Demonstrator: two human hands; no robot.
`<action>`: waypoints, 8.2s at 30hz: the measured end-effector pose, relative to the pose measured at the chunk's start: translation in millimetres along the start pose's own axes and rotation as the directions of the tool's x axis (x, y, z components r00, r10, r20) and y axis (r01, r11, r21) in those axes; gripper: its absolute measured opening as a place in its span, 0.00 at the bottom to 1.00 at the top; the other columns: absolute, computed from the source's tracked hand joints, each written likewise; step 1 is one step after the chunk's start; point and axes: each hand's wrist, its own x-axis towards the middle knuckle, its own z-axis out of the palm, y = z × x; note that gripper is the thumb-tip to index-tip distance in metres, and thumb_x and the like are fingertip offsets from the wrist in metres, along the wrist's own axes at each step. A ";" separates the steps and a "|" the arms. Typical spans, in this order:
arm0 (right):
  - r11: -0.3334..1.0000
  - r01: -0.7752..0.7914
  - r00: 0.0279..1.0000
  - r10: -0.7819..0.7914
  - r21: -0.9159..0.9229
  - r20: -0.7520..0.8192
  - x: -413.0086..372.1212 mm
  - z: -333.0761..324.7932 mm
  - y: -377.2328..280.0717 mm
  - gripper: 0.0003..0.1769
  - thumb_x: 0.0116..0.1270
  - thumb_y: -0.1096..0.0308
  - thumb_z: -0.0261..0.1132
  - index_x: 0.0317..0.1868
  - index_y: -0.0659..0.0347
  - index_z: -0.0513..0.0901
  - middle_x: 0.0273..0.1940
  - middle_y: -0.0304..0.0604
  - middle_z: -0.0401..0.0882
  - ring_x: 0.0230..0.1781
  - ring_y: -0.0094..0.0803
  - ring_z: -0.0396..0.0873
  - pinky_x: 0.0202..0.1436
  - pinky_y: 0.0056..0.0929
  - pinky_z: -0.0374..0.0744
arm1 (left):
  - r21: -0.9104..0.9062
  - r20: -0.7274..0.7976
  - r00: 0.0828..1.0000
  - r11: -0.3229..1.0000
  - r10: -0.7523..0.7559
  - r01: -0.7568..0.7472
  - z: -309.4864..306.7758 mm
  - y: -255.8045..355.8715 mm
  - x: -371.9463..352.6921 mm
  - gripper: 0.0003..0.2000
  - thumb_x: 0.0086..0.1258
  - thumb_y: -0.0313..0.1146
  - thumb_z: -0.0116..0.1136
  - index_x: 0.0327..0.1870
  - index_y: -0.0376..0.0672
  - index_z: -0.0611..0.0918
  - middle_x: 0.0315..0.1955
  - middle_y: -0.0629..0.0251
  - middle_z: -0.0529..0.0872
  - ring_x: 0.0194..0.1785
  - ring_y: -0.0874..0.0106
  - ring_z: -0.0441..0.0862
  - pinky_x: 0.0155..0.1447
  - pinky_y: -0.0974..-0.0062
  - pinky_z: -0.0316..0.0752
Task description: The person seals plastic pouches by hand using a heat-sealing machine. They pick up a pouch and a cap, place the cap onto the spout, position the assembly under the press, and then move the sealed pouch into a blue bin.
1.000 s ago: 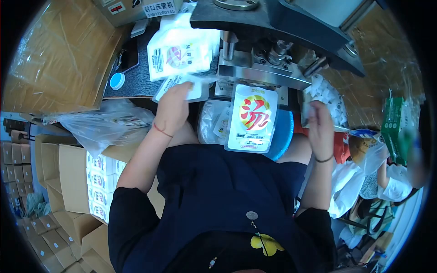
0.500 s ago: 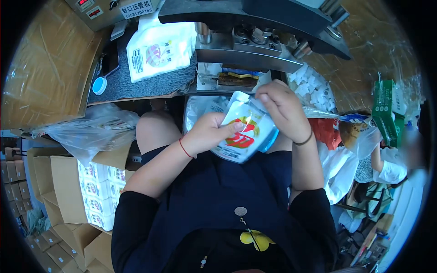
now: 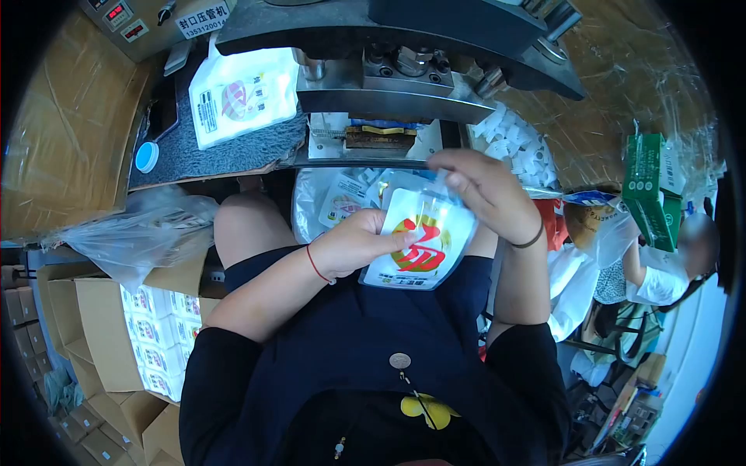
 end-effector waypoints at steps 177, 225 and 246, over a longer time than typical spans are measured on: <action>0.969 0.085 0.954 -0.012 0.232 -0.300 -0.2 33.2 -28.3 0.06 0.70 0.71 0.67 0.45 0.63 0.84 0.39 0.49 0.85 0.38 0.46 0.82 0.44 0.37 0.80 | 0.688 -0.338 0.765 0.698 0.548 -0.196 -54.0 28.1 -57.6 0.08 0.71 0.30 0.69 0.41 0.33 0.89 0.31 0.66 0.89 0.35 0.84 0.82 0.42 0.81 0.77; 0.996 -0.036 0.888 0.071 0.085 -0.454 -41.0 8.4 -18.5 0.08 0.75 0.71 0.63 0.46 0.68 0.82 0.41 0.52 0.80 0.43 0.49 0.82 0.50 0.37 0.79 | 0.843 -0.361 0.669 0.534 0.649 -0.064 -43.1 15.8 -78.9 0.09 0.64 0.29 0.72 0.39 0.33 0.88 0.27 0.71 0.84 0.33 0.83 0.78 0.36 0.79 0.74; 0.944 -0.062 0.952 -0.042 -0.325 -0.304 -29.1 -16.9 2.9 0.13 0.71 0.68 0.66 0.54 0.61 0.84 0.49 0.51 0.85 0.48 0.51 0.84 0.51 0.44 0.81 | -0.072 -0.010 0.999 0.996 0.051 -0.052 13.0 -15.4 -36.6 0.14 0.74 0.26 0.64 0.58 0.33 0.83 0.52 0.60 0.89 0.54 0.74 0.86 0.62 0.71 0.80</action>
